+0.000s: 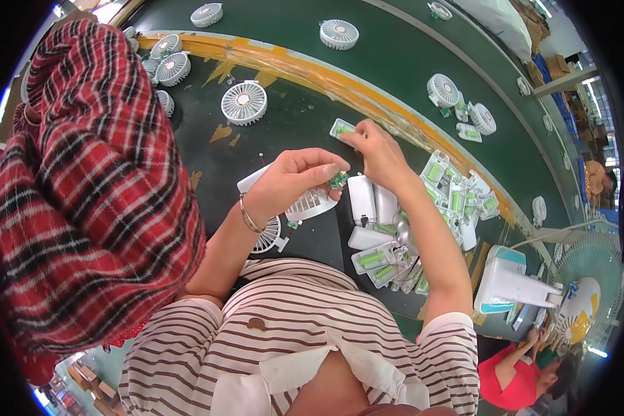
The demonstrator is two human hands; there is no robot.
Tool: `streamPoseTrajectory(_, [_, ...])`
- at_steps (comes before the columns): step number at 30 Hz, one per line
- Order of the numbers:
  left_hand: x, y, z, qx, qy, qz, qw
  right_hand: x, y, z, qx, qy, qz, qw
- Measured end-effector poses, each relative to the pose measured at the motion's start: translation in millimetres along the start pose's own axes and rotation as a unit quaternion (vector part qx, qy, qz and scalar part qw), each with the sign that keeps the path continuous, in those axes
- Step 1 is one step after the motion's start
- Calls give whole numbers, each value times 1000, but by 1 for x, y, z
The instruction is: The person assembles portable fans by connecting and testing circuit boards and LED lights with battery components by hand, fitting the parts together, and placing the fan assemblies onto the conveyor belt.
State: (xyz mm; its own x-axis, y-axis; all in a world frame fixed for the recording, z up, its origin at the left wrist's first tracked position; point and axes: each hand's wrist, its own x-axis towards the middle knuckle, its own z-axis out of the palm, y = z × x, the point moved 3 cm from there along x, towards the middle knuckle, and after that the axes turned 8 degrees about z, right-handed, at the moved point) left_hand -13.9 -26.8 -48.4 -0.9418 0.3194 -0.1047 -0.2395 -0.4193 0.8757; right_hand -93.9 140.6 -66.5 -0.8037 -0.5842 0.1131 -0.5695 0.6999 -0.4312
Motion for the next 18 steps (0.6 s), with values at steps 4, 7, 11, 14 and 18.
streamPoseTrajectory(4, [2, 6, -7, -25, 0, 42, 999, 1, 13, 2, -109, -73, -82, 988])
streamPoseTrajectory(7, [7, 8, -7, 16, 11, 25, 1000, 0, 33, 12, -150, -44, -104, 982])
streamPoseTrajectory(11, [15, 10, 0, 106, 20, -5, 994, -10, 43, -9, 149, 64, 96, 982])
streamPoseTrajectory(14, [20, 13, 11, 106, 21, 8, 994, -28, 42, -27, 354, 73, 191, 913])
streamPoseTrajectory(18, [24, 13, 17, 143, 20, 9, 989, -33, 29, -29, 297, 79, 153, 939])
